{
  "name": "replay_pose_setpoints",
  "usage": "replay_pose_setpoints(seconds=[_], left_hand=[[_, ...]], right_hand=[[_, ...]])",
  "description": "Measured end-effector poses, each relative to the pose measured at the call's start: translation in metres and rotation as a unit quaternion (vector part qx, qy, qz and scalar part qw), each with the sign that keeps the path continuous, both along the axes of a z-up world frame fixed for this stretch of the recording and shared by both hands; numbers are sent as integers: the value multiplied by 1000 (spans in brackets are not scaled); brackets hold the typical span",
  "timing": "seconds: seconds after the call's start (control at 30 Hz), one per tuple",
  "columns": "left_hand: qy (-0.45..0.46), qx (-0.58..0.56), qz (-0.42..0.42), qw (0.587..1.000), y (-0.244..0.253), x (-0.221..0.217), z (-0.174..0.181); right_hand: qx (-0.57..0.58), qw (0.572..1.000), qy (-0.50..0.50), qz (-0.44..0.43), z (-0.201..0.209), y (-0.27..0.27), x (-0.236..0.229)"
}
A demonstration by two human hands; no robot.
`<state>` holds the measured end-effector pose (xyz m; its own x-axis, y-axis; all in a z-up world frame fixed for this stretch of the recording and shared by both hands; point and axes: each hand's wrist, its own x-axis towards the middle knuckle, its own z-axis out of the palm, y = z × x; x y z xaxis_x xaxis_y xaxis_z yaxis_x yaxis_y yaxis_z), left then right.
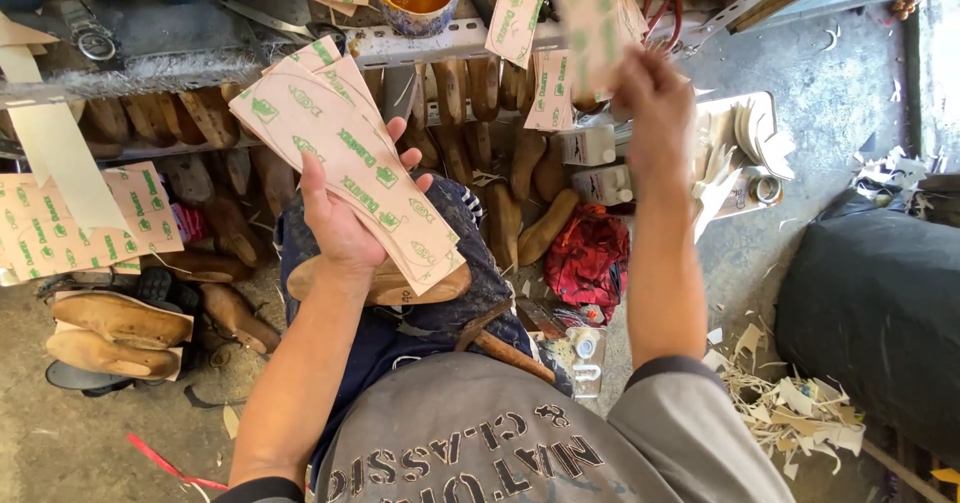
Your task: Attaching pre-cut insoles to wooden shoe lasts using a hammer in a workshop environment.
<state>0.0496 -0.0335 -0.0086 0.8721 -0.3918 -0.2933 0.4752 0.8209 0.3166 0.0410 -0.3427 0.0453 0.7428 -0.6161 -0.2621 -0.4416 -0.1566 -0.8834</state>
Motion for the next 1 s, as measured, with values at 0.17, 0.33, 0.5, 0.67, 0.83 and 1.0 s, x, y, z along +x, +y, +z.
replay_pose_setpoints(seconds=[0.17, 0.33, 0.5, 0.67, 0.83, 1.0], left_hand=[[2, 59, 23, 998, -3, -1, -43], [-50, 100, 4, 994, -1, -13, -37], [-29, 60, 22, 998, 8, -24, -3], [-14, 60, 20, 998, 13, -26, -6], [3, 60, 20, 998, 17, -21, -8], [9, 52, 5, 999, 13, -16, -14]], right_hand=[[170, 975, -112, 89, -41, 96, -75], [5, 953, -141, 268, -85, 102, -75], [-460, 875, -72, 134, -127, -12, 22], [-509, 857, 40, 73, -185, -84, 87], [-548, 835, -3, 57, -215, -111, 92], [-564, 820, -5, 99, -190, -97, 80]])
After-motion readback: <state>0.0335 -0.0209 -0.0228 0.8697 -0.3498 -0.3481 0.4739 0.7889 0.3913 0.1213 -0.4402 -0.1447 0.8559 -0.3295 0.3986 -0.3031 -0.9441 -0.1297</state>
